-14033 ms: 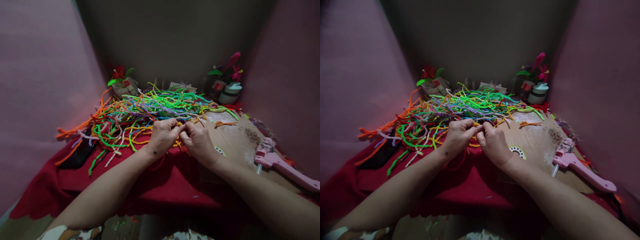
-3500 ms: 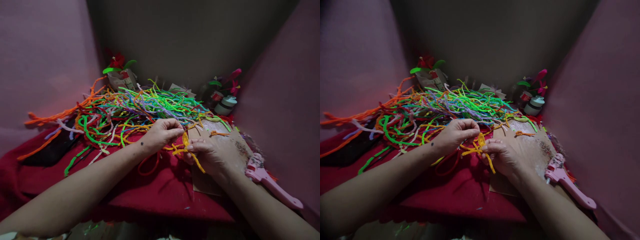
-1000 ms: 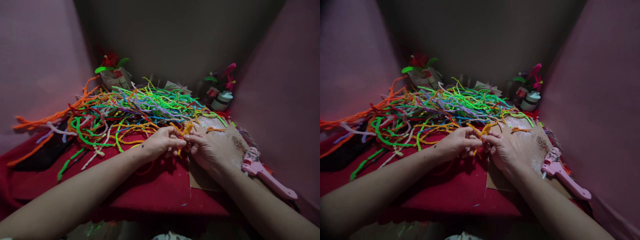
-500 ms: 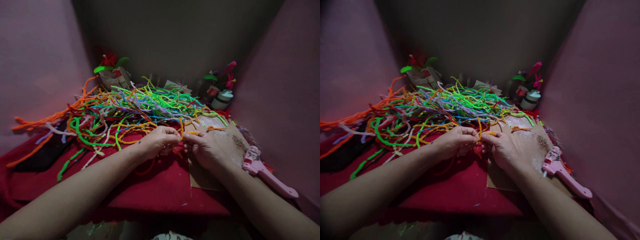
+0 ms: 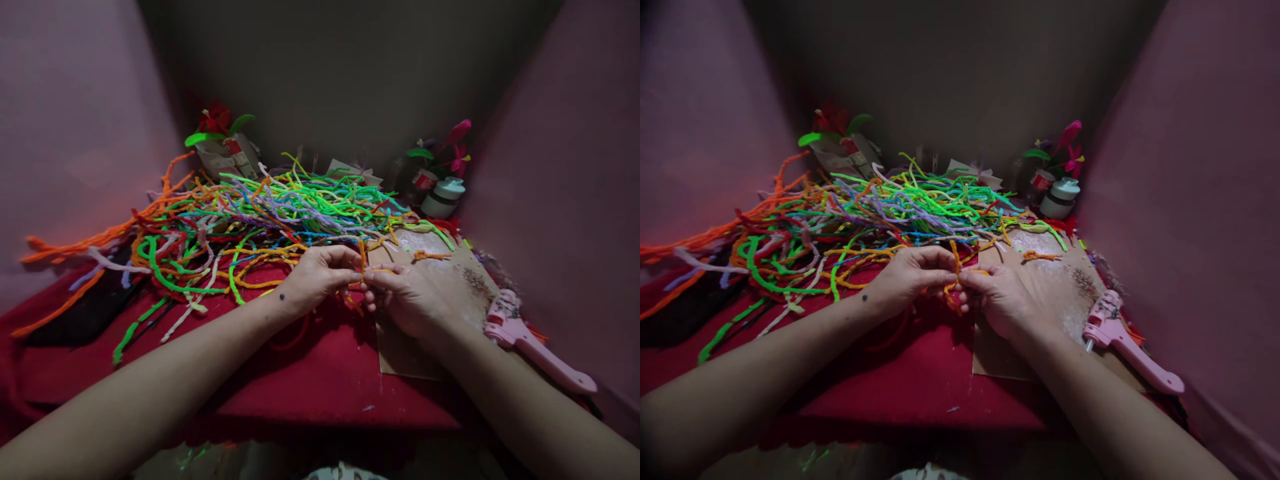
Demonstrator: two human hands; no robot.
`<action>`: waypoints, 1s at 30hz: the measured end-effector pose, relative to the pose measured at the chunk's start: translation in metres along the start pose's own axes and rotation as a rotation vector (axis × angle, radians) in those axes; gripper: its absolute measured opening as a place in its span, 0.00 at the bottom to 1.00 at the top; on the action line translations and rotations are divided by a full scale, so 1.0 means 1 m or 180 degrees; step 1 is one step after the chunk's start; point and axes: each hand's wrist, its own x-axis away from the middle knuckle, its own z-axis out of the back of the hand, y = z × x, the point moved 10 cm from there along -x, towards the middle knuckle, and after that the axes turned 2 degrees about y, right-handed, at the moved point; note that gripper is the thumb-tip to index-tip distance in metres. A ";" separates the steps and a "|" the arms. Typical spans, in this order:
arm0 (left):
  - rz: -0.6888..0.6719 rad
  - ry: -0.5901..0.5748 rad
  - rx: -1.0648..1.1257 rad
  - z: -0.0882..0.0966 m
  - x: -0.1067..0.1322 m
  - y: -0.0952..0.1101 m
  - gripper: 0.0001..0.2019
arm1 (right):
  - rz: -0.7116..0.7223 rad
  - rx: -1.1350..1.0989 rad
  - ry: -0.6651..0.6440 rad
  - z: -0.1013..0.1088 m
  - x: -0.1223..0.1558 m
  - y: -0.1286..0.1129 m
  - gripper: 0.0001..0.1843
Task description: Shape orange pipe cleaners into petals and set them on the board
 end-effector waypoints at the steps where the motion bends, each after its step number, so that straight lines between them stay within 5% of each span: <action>1: -0.0045 0.0072 -0.0047 0.001 0.001 0.002 0.05 | -0.0006 -0.0057 0.0029 0.001 0.000 0.000 0.05; 10: -0.1616 -0.0334 -0.1592 -0.016 0.017 0.040 0.09 | 0.0120 -0.0081 0.0059 0.003 -0.001 -0.004 0.03; 15: -0.0389 -0.0085 -0.0589 0.008 0.002 0.022 0.08 | 0.0596 0.0412 0.0324 0.005 0.006 -0.025 0.06; 19: 0.0475 -0.0607 -0.0297 -0.004 0.004 -0.005 0.11 | 0.1038 0.1334 0.0491 0.000 0.018 -0.040 0.05; 22: 0.0595 -0.0757 -0.0461 -0.011 0.007 -0.012 0.09 | 0.1314 0.1952 0.0584 -0.007 0.026 -0.049 0.04; 25: -0.0150 -0.0481 -0.1279 -0.010 0.006 0.007 0.08 | 0.1387 0.2050 0.0681 -0.006 0.029 -0.052 0.03; 30: -0.2698 -0.0146 -0.4008 -0.041 0.038 0.054 0.12 | 0.0845 0.1375 0.0322 0.001 0.013 -0.032 0.05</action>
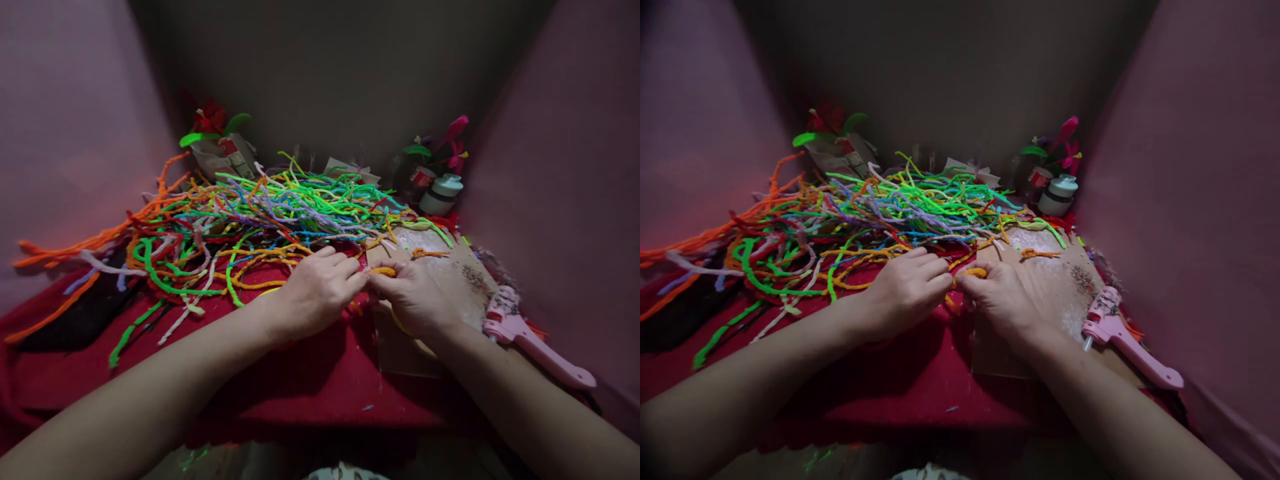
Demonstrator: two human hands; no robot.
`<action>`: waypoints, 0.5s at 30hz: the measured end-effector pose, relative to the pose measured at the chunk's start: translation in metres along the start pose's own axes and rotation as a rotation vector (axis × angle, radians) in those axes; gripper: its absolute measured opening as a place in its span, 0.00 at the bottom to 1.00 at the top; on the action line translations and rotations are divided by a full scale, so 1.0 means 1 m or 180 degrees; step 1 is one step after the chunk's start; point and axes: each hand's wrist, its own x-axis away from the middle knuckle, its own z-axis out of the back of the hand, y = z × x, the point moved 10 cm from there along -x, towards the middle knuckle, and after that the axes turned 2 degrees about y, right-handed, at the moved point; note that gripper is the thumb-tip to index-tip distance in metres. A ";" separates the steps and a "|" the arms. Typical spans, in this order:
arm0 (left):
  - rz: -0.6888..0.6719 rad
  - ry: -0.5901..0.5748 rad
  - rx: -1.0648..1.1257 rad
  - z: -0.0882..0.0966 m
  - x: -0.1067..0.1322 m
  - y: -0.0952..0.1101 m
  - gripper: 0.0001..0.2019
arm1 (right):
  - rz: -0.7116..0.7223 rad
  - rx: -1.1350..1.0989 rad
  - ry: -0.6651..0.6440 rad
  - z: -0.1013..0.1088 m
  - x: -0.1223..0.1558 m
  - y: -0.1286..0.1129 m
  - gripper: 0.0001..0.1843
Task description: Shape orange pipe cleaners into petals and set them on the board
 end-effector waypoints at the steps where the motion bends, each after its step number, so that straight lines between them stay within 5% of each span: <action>1: -0.0330 0.0038 -0.0413 0.001 0.002 0.011 0.12 | -0.0182 -0.0169 -0.0169 -0.004 -0.002 0.008 0.06; 5: -0.1159 0.0462 -0.1118 0.013 0.013 0.035 0.09 | -0.1377 -0.1511 -0.0660 -0.022 0.001 0.039 0.06; 8: -0.1058 0.0900 -0.0846 0.029 0.014 0.026 0.04 | -0.1741 -0.1914 -0.0675 -0.026 0.007 0.039 0.04; 11: 0.0258 0.1204 0.0516 0.040 0.007 -0.030 0.11 | -0.1190 -0.1791 -0.0420 -0.015 0.000 0.022 0.04; 13: 0.1430 0.1021 0.1877 0.019 0.011 -0.072 0.15 | -0.0832 -0.1494 -0.0385 -0.011 -0.001 0.010 0.06; 15: 0.2395 0.0487 0.3167 -0.021 0.021 -0.088 0.13 | -0.0523 -0.1212 -0.0467 -0.012 -0.001 -0.001 0.07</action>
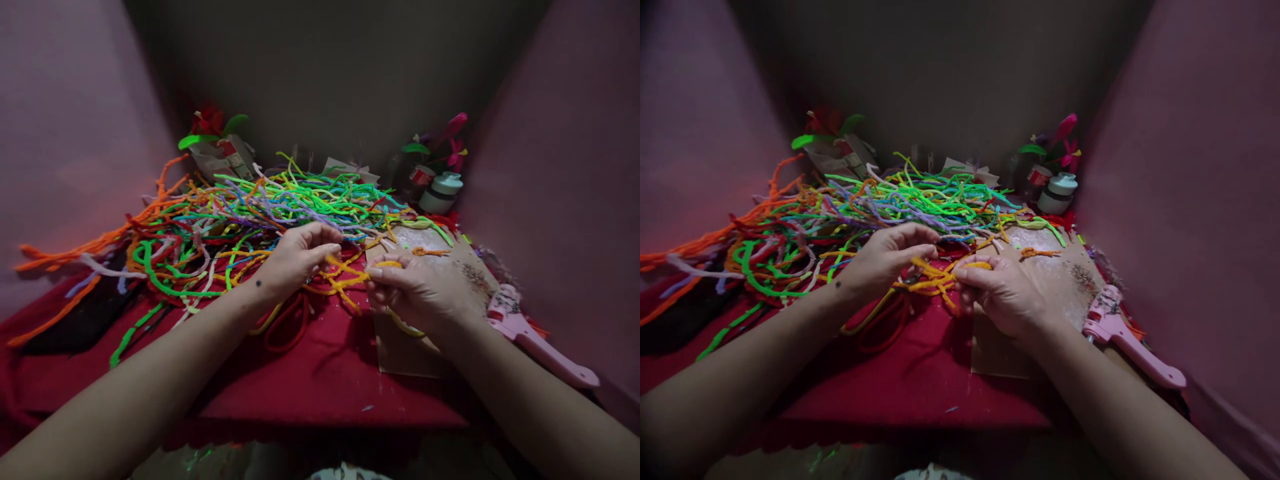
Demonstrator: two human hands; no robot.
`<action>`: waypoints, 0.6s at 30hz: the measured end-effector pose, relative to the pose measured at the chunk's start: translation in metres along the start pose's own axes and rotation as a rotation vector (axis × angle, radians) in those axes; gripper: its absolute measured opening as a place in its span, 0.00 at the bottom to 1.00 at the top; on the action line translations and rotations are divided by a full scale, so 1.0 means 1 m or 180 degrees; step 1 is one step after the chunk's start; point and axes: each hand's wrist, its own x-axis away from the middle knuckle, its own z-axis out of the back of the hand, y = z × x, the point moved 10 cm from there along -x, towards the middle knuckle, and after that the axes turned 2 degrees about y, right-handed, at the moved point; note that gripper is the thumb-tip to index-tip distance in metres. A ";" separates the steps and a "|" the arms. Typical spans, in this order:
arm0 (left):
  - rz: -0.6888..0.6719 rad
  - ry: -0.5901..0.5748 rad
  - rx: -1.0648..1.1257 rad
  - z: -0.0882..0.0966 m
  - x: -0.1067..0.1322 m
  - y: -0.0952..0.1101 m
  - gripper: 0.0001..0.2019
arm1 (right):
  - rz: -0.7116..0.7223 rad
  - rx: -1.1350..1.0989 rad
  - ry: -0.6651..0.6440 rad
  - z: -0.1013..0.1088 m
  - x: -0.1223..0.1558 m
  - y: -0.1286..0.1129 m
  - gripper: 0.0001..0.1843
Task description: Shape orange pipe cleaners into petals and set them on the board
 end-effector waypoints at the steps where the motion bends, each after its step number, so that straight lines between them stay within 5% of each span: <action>1: 0.0521 -0.0271 0.0398 -0.010 0.002 -0.016 0.13 | 0.0120 0.0148 -0.0061 -0.003 0.001 -0.004 0.06; 4: 0.1435 -0.1179 0.1155 -0.045 0.021 -0.036 0.16 | 0.0480 0.0637 -0.0116 -0.008 0.008 -0.014 0.05; 9: 0.1784 -0.2311 0.1580 -0.078 0.054 -0.025 0.23 | 0.1063 0.1459 0.0123 -0.008 0.019 -0.029 0.03; 12: 0.1532 -0.2102 0.1403 -0.073 0.049 -0.019 0.16 | 0.1072 0.1627 0.0258 -0.004 0.017 -0.031 0.03; 18: 0.0558 -0.1250 -0.0255 -0.049 0.027 0.001 0.11 | 0.0136 0.0647 0.0024 0.006 -0.003 -0.001 0.07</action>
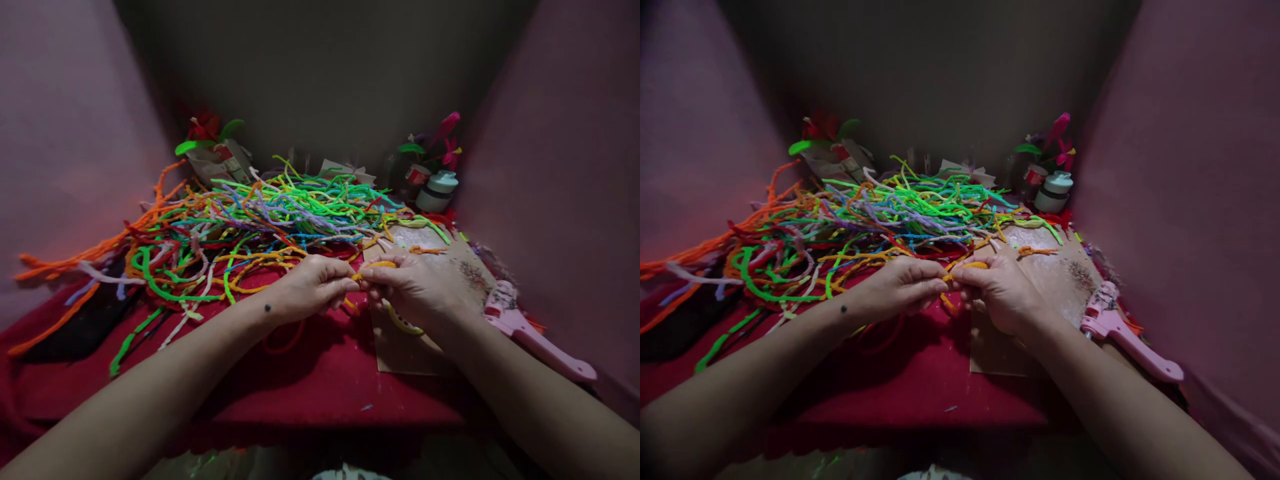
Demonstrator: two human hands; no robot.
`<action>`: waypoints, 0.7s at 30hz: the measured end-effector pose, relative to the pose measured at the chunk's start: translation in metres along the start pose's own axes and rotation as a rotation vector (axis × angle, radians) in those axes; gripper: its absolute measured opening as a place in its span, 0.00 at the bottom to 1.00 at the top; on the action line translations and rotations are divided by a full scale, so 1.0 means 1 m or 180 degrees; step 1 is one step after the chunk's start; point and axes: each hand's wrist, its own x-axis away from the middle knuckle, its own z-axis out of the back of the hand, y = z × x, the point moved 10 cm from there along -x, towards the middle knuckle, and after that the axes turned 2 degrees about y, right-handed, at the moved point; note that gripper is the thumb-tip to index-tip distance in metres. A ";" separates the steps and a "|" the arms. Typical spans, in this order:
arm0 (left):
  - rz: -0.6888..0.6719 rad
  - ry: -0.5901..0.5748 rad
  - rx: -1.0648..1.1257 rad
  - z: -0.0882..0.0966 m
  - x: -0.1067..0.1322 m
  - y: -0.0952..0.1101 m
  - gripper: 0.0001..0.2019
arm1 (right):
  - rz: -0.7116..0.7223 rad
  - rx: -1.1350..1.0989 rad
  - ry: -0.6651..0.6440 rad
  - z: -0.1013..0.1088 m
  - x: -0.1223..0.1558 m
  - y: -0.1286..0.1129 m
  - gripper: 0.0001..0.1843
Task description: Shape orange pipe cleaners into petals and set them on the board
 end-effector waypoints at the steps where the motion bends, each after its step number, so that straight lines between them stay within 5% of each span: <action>1: 0.0053 0.0032 -0.0001 0.001 0.000 -0.001 0.11 | -0.0019 -0.0123 -0.0039 0.000 -0.001 0.001 0.07; 10: 0.0276 0.0102 0.0429 -0.002 -0.002 -0.016 0.11 | 0.0321 -0.0209 0.0069 0.002 0.001 -0.013 0.09; 21: 0.0503 -0.0149 0.0494 -0.011 -0.004 -0.027 0.12 | 0.1359 0.1416 0.0934 0.016 0.013 -0.039 0.06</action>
